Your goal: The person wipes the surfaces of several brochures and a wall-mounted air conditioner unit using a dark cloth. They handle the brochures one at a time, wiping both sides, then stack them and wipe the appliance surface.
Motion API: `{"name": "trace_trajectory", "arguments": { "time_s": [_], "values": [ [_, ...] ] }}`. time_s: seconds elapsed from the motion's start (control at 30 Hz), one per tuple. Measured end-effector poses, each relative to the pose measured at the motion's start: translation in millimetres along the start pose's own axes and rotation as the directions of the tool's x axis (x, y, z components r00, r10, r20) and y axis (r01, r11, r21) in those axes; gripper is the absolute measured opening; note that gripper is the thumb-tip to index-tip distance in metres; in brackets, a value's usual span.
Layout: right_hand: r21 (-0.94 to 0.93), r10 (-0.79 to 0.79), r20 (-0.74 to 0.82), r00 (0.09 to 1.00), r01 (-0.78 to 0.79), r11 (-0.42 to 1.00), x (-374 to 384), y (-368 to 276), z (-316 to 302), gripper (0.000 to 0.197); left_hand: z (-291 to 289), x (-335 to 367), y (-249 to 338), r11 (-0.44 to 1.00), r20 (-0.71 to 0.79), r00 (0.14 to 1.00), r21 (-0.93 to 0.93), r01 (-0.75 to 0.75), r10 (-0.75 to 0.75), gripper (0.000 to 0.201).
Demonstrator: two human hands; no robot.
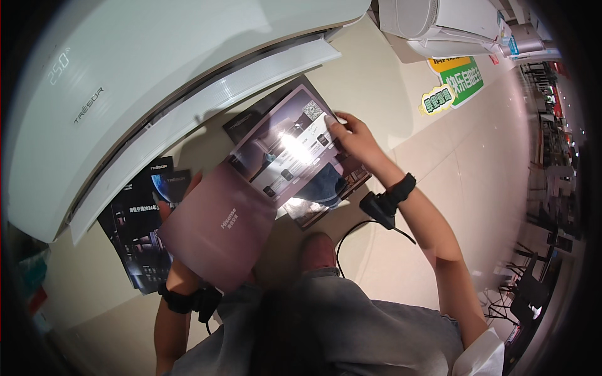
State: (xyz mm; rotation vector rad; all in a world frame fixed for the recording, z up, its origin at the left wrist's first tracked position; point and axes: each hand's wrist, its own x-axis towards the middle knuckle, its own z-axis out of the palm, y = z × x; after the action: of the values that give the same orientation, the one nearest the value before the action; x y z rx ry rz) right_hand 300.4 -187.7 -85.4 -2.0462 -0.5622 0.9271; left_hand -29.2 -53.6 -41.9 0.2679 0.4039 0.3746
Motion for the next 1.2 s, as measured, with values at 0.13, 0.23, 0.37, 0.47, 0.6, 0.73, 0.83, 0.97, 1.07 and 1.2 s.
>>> {"name": "trace_trajectory", "arguments": {
  "time_s": [0.13, 0.23, 0.37, 0.47, 0.6, 0.73, 0.83, 0.97, 1.07, 1.2],
  "values": [
    [0.166, 0.074, 0.373, 0.925, -0.145, 0.975, -21, -29, -17, 0.041, -21, 9, -2, 0.533, 0.172, 0.984, 0.828, -0.171, 0.049, 0.079],
    [-0.163, -0.689, 0.262, 0.676, 0.735, 0.658, -57, -45, 24, 0.051, -47, 11, -13, 0.835, -0.056, 0.998, 0.549, 0.036, -0.006, 0.085],
    [-0.018, -0.728, 0.425, 0.538, 0.809, 0.588, -105, -63, 68, 0.087, -64, 12, -25, 0.96, 0.207, 0.978, -0.275, 0.061, -0.003, 0.09],
    [-0.106, -0.606, 0.599, 0.523, 0.802, 0.588, -119, -69, 85, 0.099, -46, -5, -16, 0.936, 0.064, 0.994, 0.338, -0.103, 0.086, 0.089],
    [-0.195, -0.55, 0.628, 0.551, 0.795, 0.574, -129, -57, 105, 0.106, -35, -16, -17, 0.802, 0.011, 0.994, 0.59, -0.095, 0.109, 0.081],
    [-0.076, -0.553, 0.618, 0.559, 0.742, 0.666, -125, -53, 103, 0.101, -43, -13, -12, 0.51, -0.249, 0.938, 0.855, 0.095, 0.243, 0.059],
    [0.07, -0.455, 0.614, 0.645, 0.529, 0.846, -116, -49, 96, 0.096, -52, -3, 5, 0.326, -0.292, 0.92, 0.924, 0.2, 0.262, 0.05],
    [-0.119, -0.427, 0.514, 0.744, 0.555, 0.823, -107, -38, 95, 0.096, -47, -4, 23, -0.147, -0.191, 0.957, 0.963, 0.226, 0.218, 0.046],
    [-0.036, -0.407, 0.476, 0.779, 0.48, 0.877, -106, -34, 94, 0.093, -23, -15, 16, 0.323, -0.197, 0.922, 0.943, 0.084, 0.335, 0.047],
    [0.156, -0.43, 0.494, 0.756, 0.41, 0.899, -100, -36, 89, 0.083, -15, -10, 9, 0.609, -0.15, 0.977, 0.793, 0.026, 0.154, 0.082]
  ]
}}
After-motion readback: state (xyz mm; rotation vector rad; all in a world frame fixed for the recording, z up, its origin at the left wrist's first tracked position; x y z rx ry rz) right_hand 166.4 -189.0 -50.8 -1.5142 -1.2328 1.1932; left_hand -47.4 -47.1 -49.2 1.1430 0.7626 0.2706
